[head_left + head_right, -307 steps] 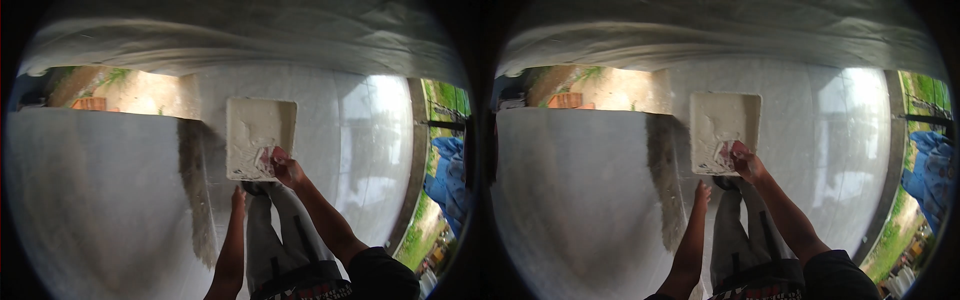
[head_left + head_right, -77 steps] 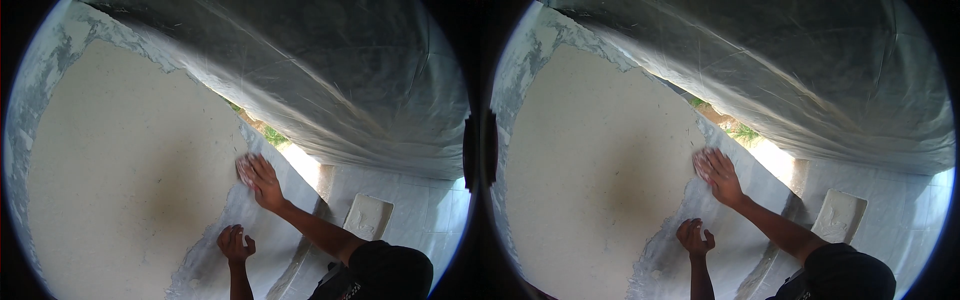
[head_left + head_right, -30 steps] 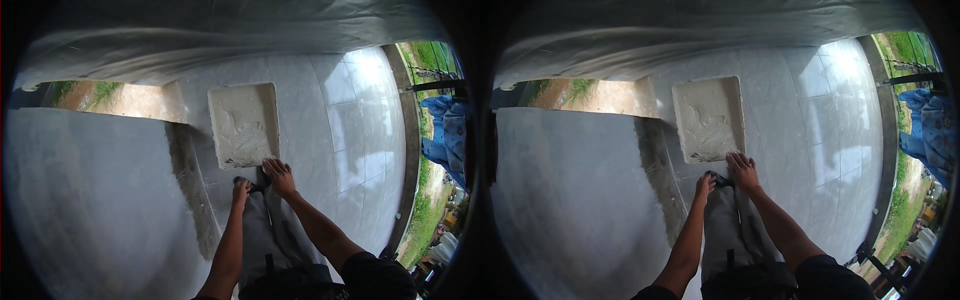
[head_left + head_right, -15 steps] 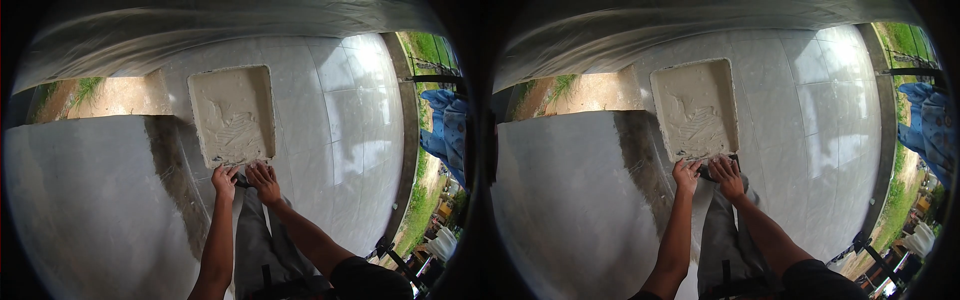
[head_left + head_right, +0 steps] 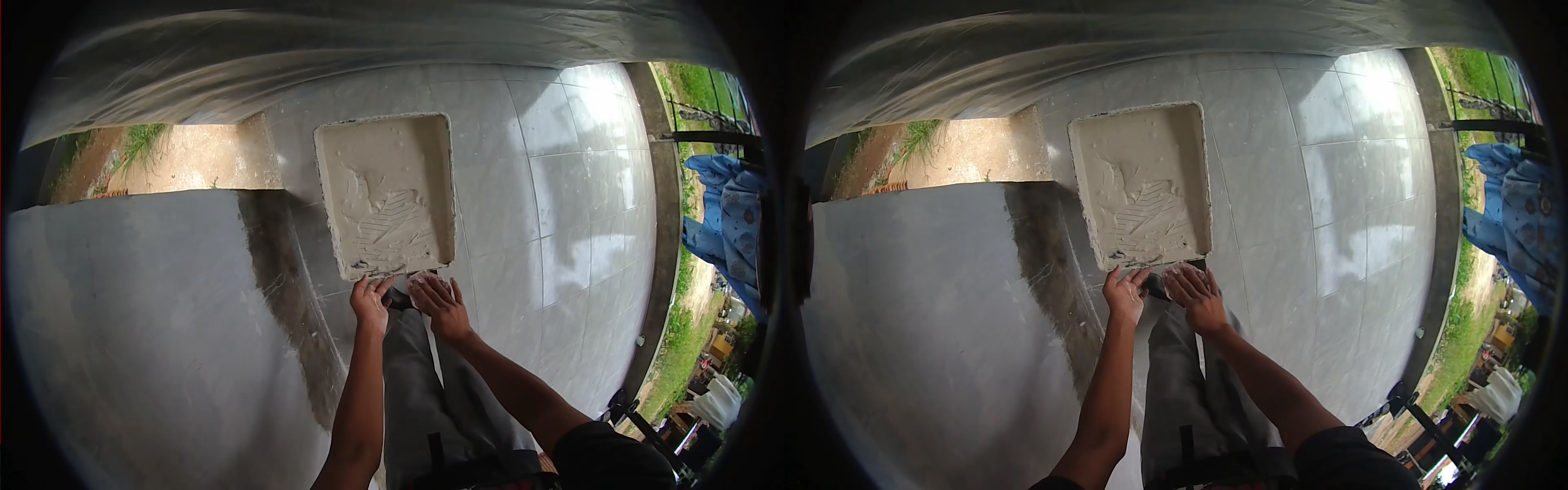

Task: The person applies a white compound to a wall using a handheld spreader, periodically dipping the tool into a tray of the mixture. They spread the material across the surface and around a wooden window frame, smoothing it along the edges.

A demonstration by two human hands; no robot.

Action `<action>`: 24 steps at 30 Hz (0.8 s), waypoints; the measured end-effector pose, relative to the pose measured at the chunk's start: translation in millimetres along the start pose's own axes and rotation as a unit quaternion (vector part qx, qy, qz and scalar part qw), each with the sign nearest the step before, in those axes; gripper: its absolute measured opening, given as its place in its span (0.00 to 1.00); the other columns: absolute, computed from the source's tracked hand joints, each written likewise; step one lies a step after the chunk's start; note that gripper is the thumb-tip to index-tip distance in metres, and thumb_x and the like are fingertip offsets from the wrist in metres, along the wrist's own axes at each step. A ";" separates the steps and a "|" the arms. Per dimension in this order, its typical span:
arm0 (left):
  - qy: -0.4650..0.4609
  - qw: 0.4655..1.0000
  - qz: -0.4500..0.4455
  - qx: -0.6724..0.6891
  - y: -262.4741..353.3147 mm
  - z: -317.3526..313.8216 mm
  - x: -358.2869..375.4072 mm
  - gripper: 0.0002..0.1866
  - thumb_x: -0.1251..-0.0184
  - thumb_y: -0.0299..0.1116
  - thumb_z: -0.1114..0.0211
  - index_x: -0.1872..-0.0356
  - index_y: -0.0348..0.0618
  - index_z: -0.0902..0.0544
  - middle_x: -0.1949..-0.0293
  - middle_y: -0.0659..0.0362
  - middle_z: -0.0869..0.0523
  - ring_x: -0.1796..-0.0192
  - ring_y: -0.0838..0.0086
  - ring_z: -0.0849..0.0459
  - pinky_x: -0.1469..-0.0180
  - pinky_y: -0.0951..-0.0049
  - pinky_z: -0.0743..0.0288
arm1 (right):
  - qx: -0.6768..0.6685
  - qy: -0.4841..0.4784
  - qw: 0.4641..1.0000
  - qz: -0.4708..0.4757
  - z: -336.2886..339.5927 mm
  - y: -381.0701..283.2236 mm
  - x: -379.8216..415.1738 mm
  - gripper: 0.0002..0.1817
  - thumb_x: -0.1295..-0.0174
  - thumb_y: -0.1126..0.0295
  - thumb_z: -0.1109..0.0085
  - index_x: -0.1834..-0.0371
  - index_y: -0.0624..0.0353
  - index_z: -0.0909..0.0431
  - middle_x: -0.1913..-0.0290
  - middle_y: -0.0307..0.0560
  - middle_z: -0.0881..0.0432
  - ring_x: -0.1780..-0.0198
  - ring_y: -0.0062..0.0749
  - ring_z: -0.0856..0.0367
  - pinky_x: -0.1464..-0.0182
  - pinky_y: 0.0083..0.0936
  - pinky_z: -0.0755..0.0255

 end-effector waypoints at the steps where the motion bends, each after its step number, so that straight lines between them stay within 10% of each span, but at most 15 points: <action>1: -0.012 1.000 -0.006 -0.008 1.6 -2.1 0.7 0.46 0.33 0.61 0.54 0.24 0.32 0.41 0.31 0.54 0.22 0.25 0.72 0.37 0.28 0.61 0.62 | -0.031 0.014 0.999 -0.013 9.4 -2.3 -5.6 0.32 0.34 0.75 0.48 0.25 0.43 0.31 0.26 0.39 0.29 0.21 0.37 0.39 0.22 0.56 0.54; 14: -0.010 1.000 -0.004 0.024 0.9 -3.8 2.0 0.49 0.33 0.61 0.54 0.23 0.28 0.48 0.29 0.48 0.25 0.18 0.66 0.47 0.23 0.51 0.79 | 0.240 0.075 0.966 -0.069 27.0 4.4 -150.4 0.29 0.39 0.69 0.46 0.34 0.68 0.31 0.38 0.58 0.23 0.38 0.48 0.26 0.42 0.44 0.31; 24: -0.049 0.999 0.000 0.011 4.0 -4.4 7.1 0.52 0.32 0.65 0.57 0.22 0.27 0.53 0.26 0.44 0.31 0.17 0.64 0.51 0.23 0.49 0.83 | 0.177 0.065 0.981 -0.035 17.4 -26.4 -150.6 0.29 0.42 0.69 0.45 0.35 0.66 0.30 0.42 0.53 0.20 0.43 0.45 0.24 0.48 0.45 0.30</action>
Point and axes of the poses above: each hand's wrist, its own x-axis away from the middle knuckle, its own z-axis out of the back of the hand, y = z × x, the point moved 6 cm from there along -x, towards the middle knuckle
